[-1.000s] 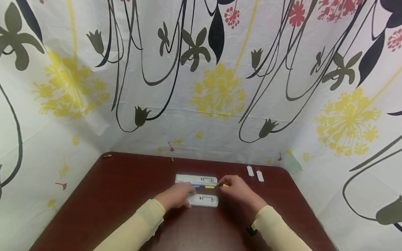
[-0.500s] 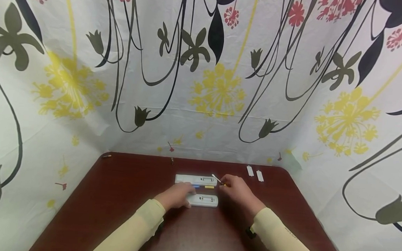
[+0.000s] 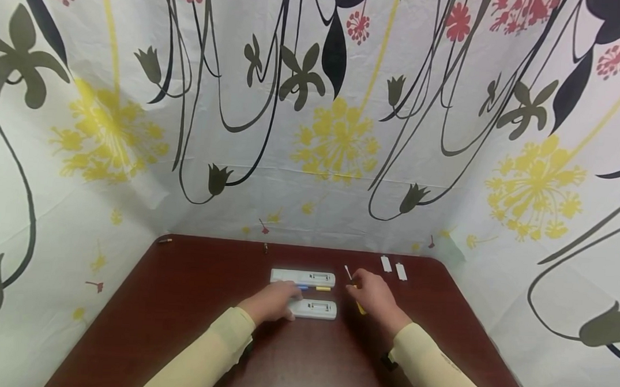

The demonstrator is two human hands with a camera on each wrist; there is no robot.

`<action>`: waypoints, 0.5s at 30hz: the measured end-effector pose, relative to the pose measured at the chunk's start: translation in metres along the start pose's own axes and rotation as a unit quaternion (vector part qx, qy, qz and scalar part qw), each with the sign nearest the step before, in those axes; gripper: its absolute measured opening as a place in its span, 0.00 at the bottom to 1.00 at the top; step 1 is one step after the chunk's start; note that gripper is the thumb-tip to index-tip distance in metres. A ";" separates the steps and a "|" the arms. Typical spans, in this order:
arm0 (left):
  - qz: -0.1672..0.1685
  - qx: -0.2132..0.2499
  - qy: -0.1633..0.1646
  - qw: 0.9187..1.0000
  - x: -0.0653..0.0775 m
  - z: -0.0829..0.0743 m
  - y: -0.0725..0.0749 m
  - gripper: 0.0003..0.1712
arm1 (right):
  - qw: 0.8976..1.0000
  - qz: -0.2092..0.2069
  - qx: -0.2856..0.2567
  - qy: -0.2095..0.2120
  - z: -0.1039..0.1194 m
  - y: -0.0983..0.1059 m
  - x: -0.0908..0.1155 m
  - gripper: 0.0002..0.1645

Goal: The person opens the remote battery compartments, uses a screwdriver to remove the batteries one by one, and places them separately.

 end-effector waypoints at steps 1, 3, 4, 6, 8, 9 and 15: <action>0.000 0.000 0.000 1.000 0.000 0.000 0.000 0.25 | 1.000 -0.003 0.003 -0.002 -0.001 0.001 0.000 0.14; 0.001 -0.001 -0.001 1.000 0.000 -0.001 0.000 0.25 | 1.000 -0.008 0.006 -0.005 -0.004 0.002 0.000 0.14; 0.001 -0.001 -0.001 1.000 0.000 -0.001 0.000 0.25 | 1.000 -0.009 0.007 -0.005 -0.005 0.002 0.001 0.15; 0.002 -0.002 0.000 1.000 0.000 -0.001 0.000 0.25 | 1.000 -0.011 0.007 -0.010 -0.007 0.003 0.001 0.16; 0.002 -0.002 0.001 1.000 0.000 0.000 0.000 0.25 | 1.000 -0.010 0.008 -0.015 -0.009 0.005 0.001 0.16; 0.002 -0.002 0.001 1.000 0.000 0.000 0.000 0.25 | 1.000 -0.009 0.008 -0.018 -0.010 0.005 0.002 0.16; 0.002 0.004 0.004 1.000 0.000 0.001 -0.001 0.25 | 0.999 -0.010 0.029 -0.021 -0.016 0.011 0.003 0.12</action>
Point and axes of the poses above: each hand's wrist, its own x-axis away from the middle knuckle, its own y-axis out of the back of the hand, z = x × y, the point moved 6 cm from there along -x, towards the middle knuckle, and after that the axes turned 2 degrees about -y, right-handed, at the moved point
